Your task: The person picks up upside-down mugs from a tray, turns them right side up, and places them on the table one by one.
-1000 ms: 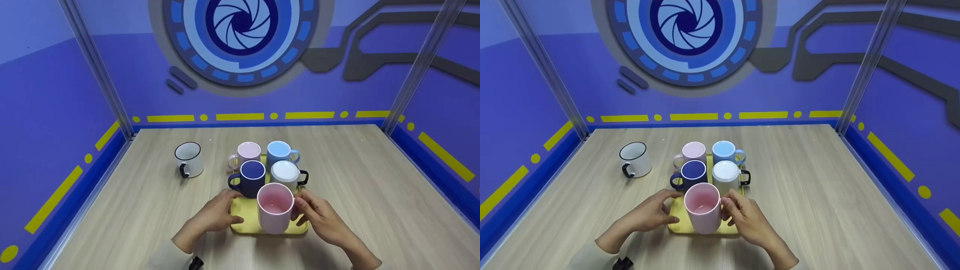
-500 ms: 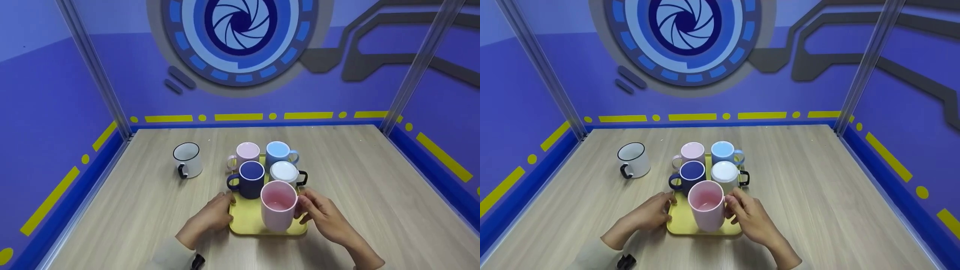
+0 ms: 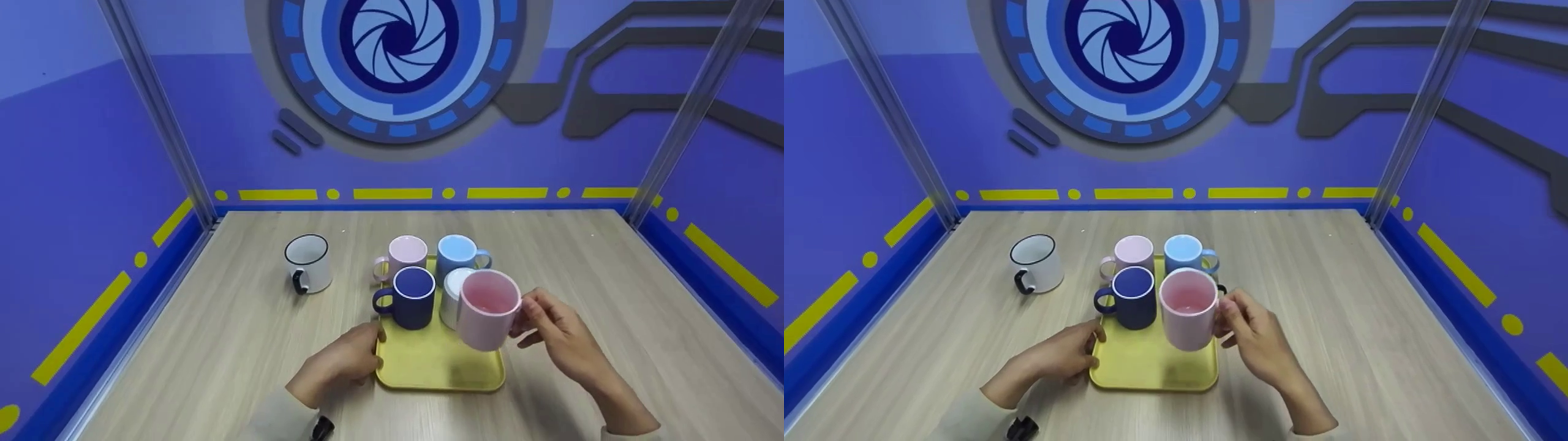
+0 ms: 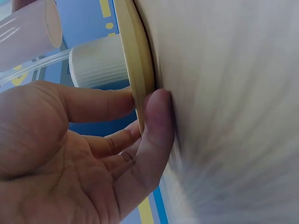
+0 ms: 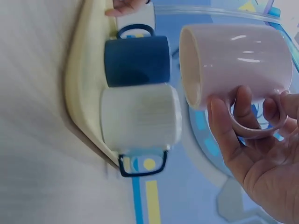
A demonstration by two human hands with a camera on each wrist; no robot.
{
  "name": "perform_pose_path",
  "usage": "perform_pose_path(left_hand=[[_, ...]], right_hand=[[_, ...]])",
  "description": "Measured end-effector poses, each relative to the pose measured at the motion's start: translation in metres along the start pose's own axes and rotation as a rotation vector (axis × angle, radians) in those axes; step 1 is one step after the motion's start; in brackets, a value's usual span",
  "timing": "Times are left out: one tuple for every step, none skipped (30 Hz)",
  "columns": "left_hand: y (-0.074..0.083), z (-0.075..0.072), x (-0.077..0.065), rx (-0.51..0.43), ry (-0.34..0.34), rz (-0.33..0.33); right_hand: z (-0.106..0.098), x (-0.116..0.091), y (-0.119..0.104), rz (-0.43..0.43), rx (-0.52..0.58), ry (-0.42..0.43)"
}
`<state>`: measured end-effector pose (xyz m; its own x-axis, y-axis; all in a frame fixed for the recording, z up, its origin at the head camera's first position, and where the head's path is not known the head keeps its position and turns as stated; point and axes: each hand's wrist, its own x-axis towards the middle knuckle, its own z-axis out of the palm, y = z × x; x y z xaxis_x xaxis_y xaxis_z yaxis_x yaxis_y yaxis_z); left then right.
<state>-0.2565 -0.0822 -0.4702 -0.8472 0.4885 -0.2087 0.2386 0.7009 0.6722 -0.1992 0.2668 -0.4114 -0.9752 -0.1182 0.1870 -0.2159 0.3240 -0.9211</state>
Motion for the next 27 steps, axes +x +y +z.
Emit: perform_pose_path(left_hand=[[0.0,0.001,0.0,-0.01,-0.004,-0.004],[-0.001,0.001,0.0,-0.016,-0.005,-0.004],[-0.001,0.002,0.0,-0.018,-0.004,-0.003],[-0.001,0.002,-0.001,-0.018,-0.001,0.0],[-0.001,0.002,-0.001,-0.016,0.002,0.003],[-0.001,0.002,-0.001,-0.018,0.004,0.006],[-0.001,0.002,-0.001,-0.023,0.003,0.006],[0.0,0.002,-0.001,-0.026,0.002,0.004],[0.0,0.002,-0.001,-0.031,-0.001,0.0],[0.0,0.002,-0.001,-0.04,-0.004,-0.006],[0.0,0.002,-0.002,-0.05,-0.008,-0.009],[0.0,0.002,-0.002,-0.06,-0.012,-0.014],[0.0,0.001,-0.002,-0.064,-0.015,-0.015],[0.0,0.001,-0.002,-0.069,-0.017,-0.013],[-0.001,0.001,-0.002,-0.072,-0.02,-0.011],[-0.001,0.001,-0.002,-0.075,-0.021,-0.009],[-0.001,0.001,-0.002,-0.075,-0.023,-0.009],[-0.002,0.001,-0.002,-0.075,-0.026,-0.008],[-0.002,0.001,-0.002,-0.077,-0.028,-0.008],[-0.002,0.001,-0.002,-0.078,-0.031,-0.012],[-0.001,0.001,-0.001,-0.078,-0.034,-0.017],[-0.001,0.001,-0.001,-0.078,-0.036,-0.02],[-0.001,0.0,-0.001,-0.068,-0.036,-0.018],[-0.001,0.0,-0.001,-0.057,-0.036,-0.015],[-0.001,0.0,-0.002,-0.047,-0.034,-0.014],[-0.001,0.0,-0.002,-0.033,-0.031,-0.01],[-0.002,-0.001,-0.002,-0.024,-0.028,-0.006]], right_hand=[[-0.003,0.001,-0.001,0.009,0.0,0.021],[-0.006,0.002,-0.002,0.016,-0.001,0.042],[-0.009,0.004,-0.003,0.022,-0.003,0.06],[-0.012,0.005,-0.004,0.026,-0.006,0.076],[-0.016,0.006,-0.005,0.029,-0.012,0.088],[-0.019,0.008,-0.005,0.033,-0.018,0.101],[-0.022,0.01,-0.005,0.035,-0.022,0.112],[-0.025,0.011,-0.005,0.037,-0.028,0.122],[-0.028,0.013,-0.005,0.04,-0.034,0.131],[-0.031,0.015,-0.005,0.042,-0.037,0.14],[-0.033,0.017,-0.004,0.045,-0.043,0.147],[-0.036,0.018,-0.004,0.048,-0.046,0.154],[-0.039,0.02,-0.003,0.051,-0.053,0.159],[-0.041,0.021,-0.002,0.056,-0.057,0.166],[-0.044,0.023,-0.001,0.061,-0.057,0.172],[-0.046,0.025,0.0,0.068,-0.055,0.177],[-0.048,0.026,0.002,0.074,-0.054,0.181],[-0.05,0.028,0.003,0.082,-0.05,0.186],[-0.052,0.03,0.005,0.089,-0.043,0.191],[-0.054,0.032,0.007,0.097,-0.028,0.199],[-0.056,0.033,0.009,0.106,-0.015,0.205],[-0.058,0.035,0.012,0.116,0.0,0.209],[-0.059,0.037,0.014,0.123,0.019,0.215],[-0.061,0.039,0.016,0.133,0.043,0.22],[-0.062,0.041,0.019,0.143,0.068,0.224],[-0.063,0.043,0.021,0.155,0.089,0.227],[-0.063,0.045,0.023,0.168,0.11,0.23]])
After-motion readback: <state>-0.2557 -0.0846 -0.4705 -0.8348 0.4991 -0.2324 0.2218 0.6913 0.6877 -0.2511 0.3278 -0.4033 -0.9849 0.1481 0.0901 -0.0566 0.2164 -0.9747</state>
